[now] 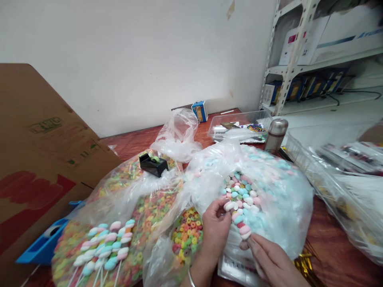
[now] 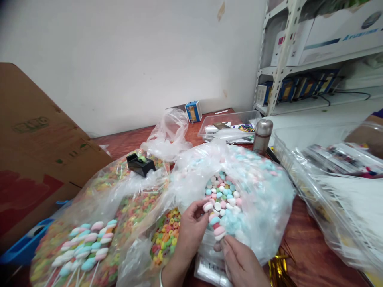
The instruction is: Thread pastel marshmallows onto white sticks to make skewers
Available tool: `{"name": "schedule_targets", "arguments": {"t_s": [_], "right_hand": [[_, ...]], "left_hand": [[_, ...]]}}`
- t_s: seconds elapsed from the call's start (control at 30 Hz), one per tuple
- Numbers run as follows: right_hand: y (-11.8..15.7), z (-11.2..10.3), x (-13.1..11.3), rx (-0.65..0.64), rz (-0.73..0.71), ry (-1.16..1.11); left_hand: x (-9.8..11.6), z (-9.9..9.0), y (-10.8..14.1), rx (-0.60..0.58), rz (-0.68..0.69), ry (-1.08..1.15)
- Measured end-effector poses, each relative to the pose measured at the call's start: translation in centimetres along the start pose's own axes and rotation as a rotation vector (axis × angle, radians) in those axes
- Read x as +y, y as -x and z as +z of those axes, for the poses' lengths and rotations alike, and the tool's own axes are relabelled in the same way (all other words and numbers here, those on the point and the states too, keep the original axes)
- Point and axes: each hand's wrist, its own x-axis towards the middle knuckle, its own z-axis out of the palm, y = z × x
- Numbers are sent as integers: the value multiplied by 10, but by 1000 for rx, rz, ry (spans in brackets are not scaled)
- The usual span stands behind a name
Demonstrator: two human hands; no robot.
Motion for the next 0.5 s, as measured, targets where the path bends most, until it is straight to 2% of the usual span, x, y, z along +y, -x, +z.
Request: {"name": "schedule_targets", "arguments": {"t_s": [0.17, 0.33, 0.4, 0.5], "right_hand": [[-5, 6, 5, -5, -37, 22], [-9, 7, 4, 5, -58, 48], [-11, 7, 3, 39, -85, 96], [-12, 12, 6, 86, -164, 250]], "left_hand": [[-6, -1, 1, 6, 65, -55], [-12, -4, -2, -35, 90, 11], [-7, -2, 0, -37, 48, 92], [7, 7, 6, 30, -110, 350]]}}
